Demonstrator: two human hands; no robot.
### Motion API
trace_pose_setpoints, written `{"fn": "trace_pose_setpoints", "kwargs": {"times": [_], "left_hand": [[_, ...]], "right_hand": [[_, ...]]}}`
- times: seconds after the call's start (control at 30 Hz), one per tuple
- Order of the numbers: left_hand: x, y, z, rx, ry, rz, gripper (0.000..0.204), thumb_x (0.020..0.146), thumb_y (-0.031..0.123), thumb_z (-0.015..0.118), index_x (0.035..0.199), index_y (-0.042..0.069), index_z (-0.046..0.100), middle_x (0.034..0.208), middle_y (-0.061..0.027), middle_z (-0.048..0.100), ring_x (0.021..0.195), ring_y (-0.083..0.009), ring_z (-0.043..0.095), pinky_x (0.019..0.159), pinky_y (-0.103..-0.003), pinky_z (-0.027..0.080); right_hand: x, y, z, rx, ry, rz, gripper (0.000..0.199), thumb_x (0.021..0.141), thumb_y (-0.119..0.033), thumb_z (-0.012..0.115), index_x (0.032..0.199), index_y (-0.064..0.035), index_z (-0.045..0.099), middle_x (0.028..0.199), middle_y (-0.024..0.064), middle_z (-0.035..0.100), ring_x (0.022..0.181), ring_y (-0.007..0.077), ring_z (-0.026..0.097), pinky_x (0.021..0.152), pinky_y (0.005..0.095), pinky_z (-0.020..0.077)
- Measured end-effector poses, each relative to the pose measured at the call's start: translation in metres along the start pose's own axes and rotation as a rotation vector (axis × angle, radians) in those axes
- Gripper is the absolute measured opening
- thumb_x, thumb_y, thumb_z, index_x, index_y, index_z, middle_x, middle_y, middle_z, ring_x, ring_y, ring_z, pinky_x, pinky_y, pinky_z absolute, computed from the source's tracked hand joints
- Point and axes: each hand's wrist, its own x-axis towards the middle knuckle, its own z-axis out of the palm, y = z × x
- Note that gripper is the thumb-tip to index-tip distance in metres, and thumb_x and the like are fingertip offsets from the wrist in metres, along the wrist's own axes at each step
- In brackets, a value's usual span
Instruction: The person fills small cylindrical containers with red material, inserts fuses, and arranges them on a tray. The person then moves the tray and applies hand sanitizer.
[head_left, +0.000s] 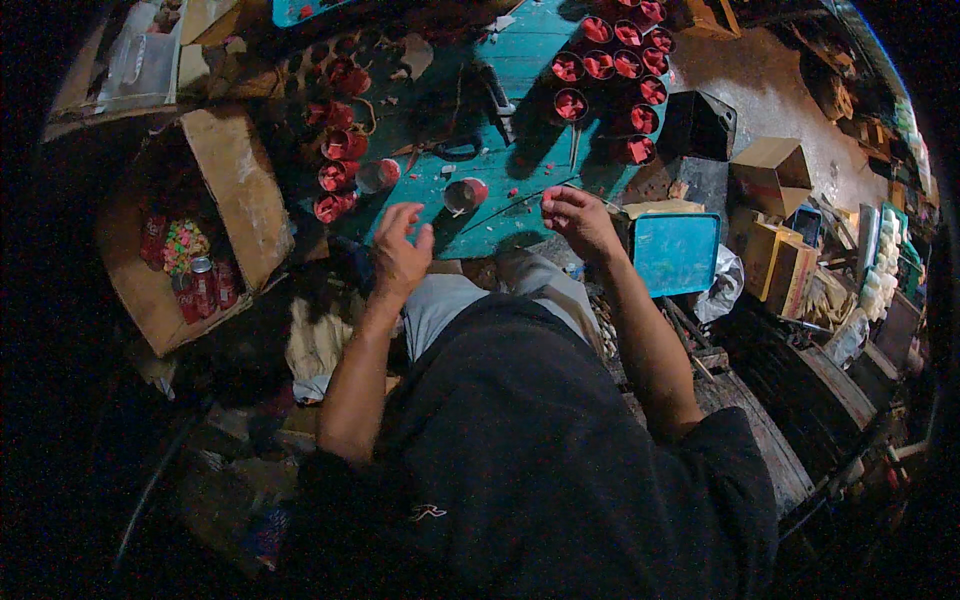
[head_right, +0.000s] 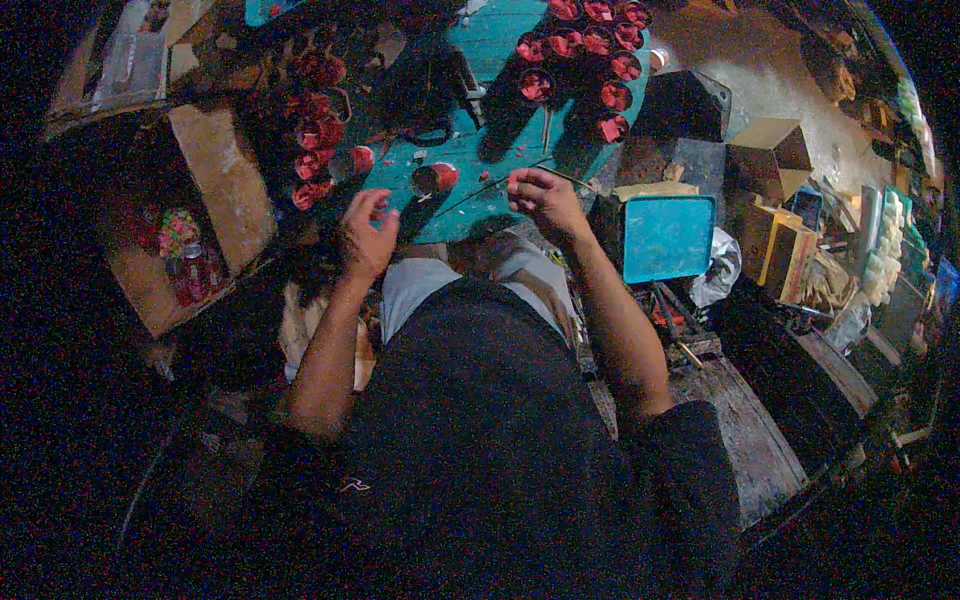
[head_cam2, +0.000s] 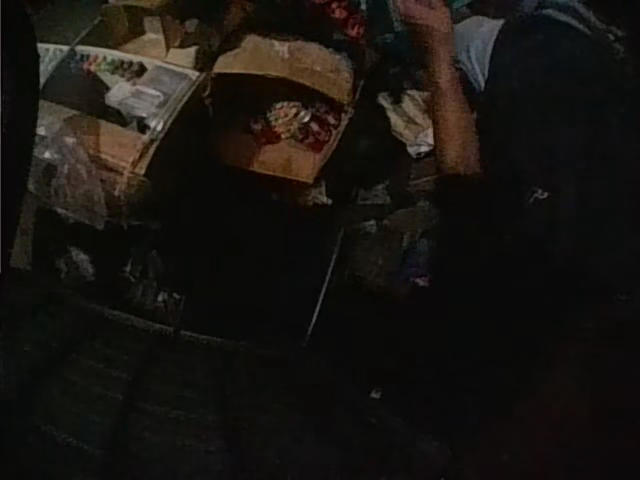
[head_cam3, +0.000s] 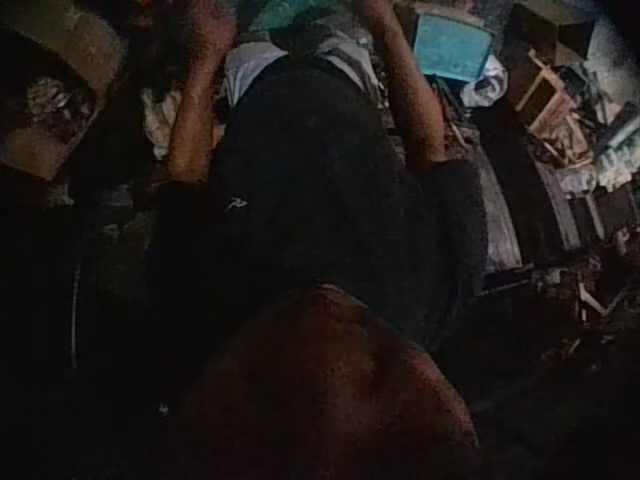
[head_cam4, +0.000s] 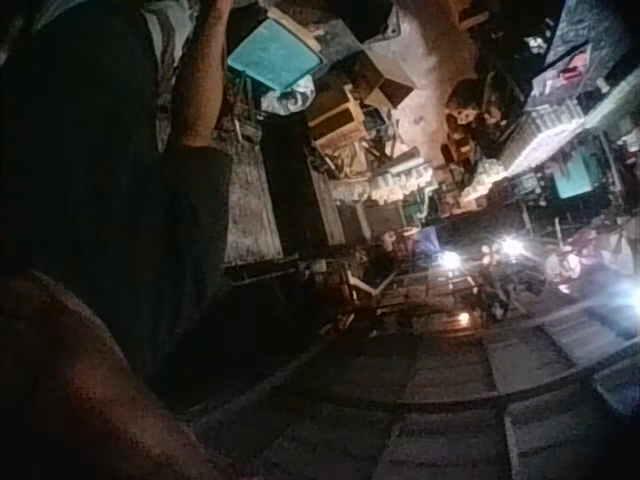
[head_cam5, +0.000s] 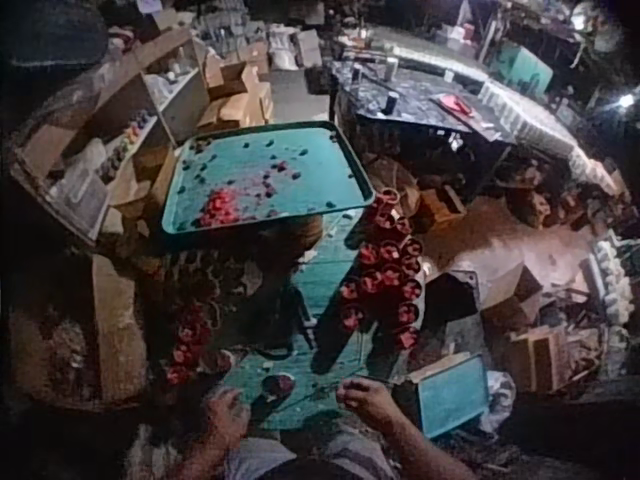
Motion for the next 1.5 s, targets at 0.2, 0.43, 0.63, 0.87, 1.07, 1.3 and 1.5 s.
{"fn": "trace_pose_setpoints", "kwargs": {"times": [0.2, 0.43, 0.63, 0.87, 1.07, 1.3, 1.5], "left_hand": [[-0.004, 0.007, 0.031, 0.267, -0.002, 0.391, 0.031, 0.08, 0.013, 0.08, 0.108, 0.004, 0.071, 0.112, -0.0131, 0.065, 0.104, -0.0333, 0.063, 0.089, -0.042, 0.054], [0.006, -0.006, 0.046, 0.377, 0.063, 0.64, 0.021, 0.083, 0.01, 0.072, 0.103, 0.006, 0.071, 0.112, -0.012, 0.065, 0.111, -0.0334, 0.06, 0.094, -0.046, 0.049], [0.006, -0.012, 0.047, 0.381, 0.097, 0.633, 0.025, 0.081, 0.005, 0.064, 0.106, 0.005, 0.069, 0.115, -0.0124, 0.067, 0.113, -0.0343, 0.06, 0.095, -0.049, 0.047], [0.009, -0.002, 0.049, 0.483, 0.129, 0.629, 0.022, 0.079, 0.009, 0.069, 0.102, 0.009, 0.071, 0.115, -0.0081, 0.069, 0.112, -0.0317, 0.062, 0.096, -0.049, 0.045], [0.012, 0.0, 0.052, 0.496, 0.172, 0.625, 0.02, 0.081, 0.011, 0.068, 0.102, 0.011, 0.071, 0.108, -0.0054, 0.071, 0.11, -0.0296, 0.062, 0.095, -0.049, 0.044], [0.022, 0.005, 0.051, 0.47, 0.173, 0.67, 0.022, 0.08, 0.01, 0.069, 0.102, 0.01, 0.07, 0.096, -0.0039, 0.068, 0.1, -0.0269, 0.061, 0.089, -0.046, 0.043], [0.027, 0.009, 0.051, 0.464, 0.186, 0.69, 0.013, 0.085, 0.013, 0.072, 0.097, 0.009, 0.071, 0.091, -0.004, 0.07, 0.093, -0.027, 0.063, 0.083, -0.045, 0.044]], "right_hand": [[-0.006, -0.005, 0.063, -0.42, -0.136, -0.18, 0.023, 0.093, -0.007, 0.073, 0.113, 0.0035, 0.069, 0.093, 0.0064, 0.073, 0.077, 0.0134, 0.067, 0.067, 0.0281, 0.0536], [0.003, 0.005, 0.085, -0.748, -0.108, -0.283, 0.017, 0.094, -0.007, 0.071, 0.108, 0.0012, 0.069, 0.093, 0.0043, 0.07, 0.082, 0.0118, 0.065, 0.073, 0.0274, 0.0539], [-0.001, 0.002, 0.103, -1.0, -0.099, -0.605, 0.025, 0.087, -0.007, 0.074, 0.111, -0.0025, 0.072, 0.101, 0.0133, 0.072, 0.089, 0.0273, 0.07, 0.077, 0.0359, 0.0556], [-0.006, -0.007, 0.117, -1.19, -0.054, -0.677, 0.024, 0.088, -0.01, 0.07, 0.111, -0.0054, 0.075, 0.102, 0.0169, 0.073, 0.092, 0.0365, 0.068, 0.082, 0.0426, 0.0552], [-0.012, 0.004, 0.111, -1.164, 0.004, -0.661, 0.029, 0.089, -0.011, 0.071, 0.117, -0.0048, 0.072, 0.1, 0.0172, 0.072, 0.092, 0.0373, 0.068, 0.08, 0.0428, 0.0553], [-0.009, 0.024, 0.108, -0.943, -0.035, -0.689, 0.027, 0.1, -0.011, 0.056, 0.122, 0.0004, 0.067, 0.092, 0.0137, 0.07, 0.073, 0.023, 0.062, 0.067, 0.0349, 0.0497], [-0.015, 0.02, 0.096, -0.76, 0.055, -0.685, 0.03, 0.09, -0.009, 0.07, 0.118, 0.0014, 0.068, 0.095, 0.0156, 0.071, 0.074, 0.0287, 0.065, 0.07, 0.0378, 0.0543]]}}
